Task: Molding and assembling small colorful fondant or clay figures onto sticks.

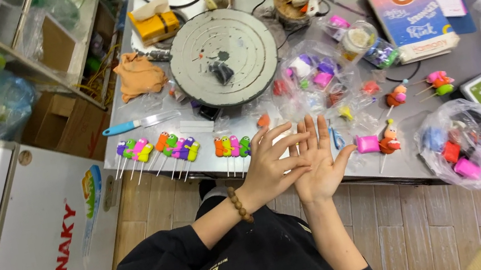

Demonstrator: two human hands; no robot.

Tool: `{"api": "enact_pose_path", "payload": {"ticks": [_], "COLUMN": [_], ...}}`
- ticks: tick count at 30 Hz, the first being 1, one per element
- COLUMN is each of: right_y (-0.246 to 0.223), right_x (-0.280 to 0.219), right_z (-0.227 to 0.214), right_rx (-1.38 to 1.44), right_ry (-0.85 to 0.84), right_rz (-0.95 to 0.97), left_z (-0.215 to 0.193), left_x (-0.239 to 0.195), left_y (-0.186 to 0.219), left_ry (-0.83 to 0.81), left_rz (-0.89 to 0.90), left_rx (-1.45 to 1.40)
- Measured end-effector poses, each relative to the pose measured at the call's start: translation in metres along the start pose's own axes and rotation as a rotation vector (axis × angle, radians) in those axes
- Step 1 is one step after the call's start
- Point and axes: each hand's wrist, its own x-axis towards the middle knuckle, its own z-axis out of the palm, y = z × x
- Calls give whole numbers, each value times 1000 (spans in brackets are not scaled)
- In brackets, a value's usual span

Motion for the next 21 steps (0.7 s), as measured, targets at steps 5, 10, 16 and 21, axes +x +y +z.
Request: {"api": "enact_pose_path", "payload": {"ticks": [5,10,16,21], "right_y": [26,54,70,92], "right_x": [-21,-45,-43,-36], "right_z": [-49,-60,-93,-113], "right_rx": [-511,-586,-547,-471], "right_ry": [33,15,6,120], "right_rz": [29,243,446,537], "left_z": [-25,-45,-57,-56], "left_x": [-26,-58,-78,-83], "left_y": [-30,-40,-51,-71], "left_ry": [112,7,-128,-113], "left_rz": [-91,-86,-252,-304], "left_rx": [-15,53,54,61]}}
